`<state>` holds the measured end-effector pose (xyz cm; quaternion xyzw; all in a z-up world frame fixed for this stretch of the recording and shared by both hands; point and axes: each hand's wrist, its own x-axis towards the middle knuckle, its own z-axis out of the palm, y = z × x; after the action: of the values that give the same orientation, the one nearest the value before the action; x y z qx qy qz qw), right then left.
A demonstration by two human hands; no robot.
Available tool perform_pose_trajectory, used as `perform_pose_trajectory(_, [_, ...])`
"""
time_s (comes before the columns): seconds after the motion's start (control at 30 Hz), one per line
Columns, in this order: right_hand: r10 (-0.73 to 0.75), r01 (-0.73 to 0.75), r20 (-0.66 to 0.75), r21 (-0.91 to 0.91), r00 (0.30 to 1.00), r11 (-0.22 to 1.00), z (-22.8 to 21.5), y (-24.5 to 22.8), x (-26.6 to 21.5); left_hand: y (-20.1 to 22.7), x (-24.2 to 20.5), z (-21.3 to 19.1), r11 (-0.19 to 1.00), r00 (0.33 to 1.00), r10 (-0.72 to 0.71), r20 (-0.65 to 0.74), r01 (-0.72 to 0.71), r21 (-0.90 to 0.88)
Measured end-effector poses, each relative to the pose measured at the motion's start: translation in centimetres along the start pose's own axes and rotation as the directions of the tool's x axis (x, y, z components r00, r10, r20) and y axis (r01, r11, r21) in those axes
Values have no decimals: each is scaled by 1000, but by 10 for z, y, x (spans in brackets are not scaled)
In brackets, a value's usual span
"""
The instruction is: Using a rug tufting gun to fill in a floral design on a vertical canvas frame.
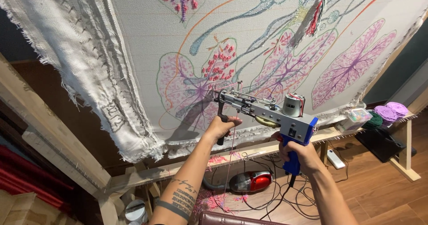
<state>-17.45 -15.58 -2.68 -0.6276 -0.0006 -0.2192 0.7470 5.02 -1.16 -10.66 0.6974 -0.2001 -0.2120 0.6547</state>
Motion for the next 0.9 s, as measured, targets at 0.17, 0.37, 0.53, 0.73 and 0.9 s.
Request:
perform_pose_trajectory(0.17, [25, -25, -11, 0, 1000, 1000, 17, -12, -4, -1, 2, -2, 1000, 1000, 0, 1, 0, -2])
perform_pose_trajectory(0.37, [26, -27, -31, -30, 999, 999, 32, -13, 1, 1, 12, -6, 999, 998, -37, -56, 37, 7])
perform_pose_trajectory(0.53, [-5, -1, -70, -81, 998, 997, 52, -9, 8, -8, 37, -16, 999, 993, -41, -109, 39, -26])
perform_pose_trajectory(0.73, [24, -68, -110, -413, 994, 908, 77, -17, 16, -16, 62, -30, 999, 989, -17, -147, 11, -39])
perform_pose_trajectory(0.9, [38, -75, -113, -348, 993, 935, 72, 7, 30, -54, 110, -43, 991, 982, 88, -169, -104, -87])
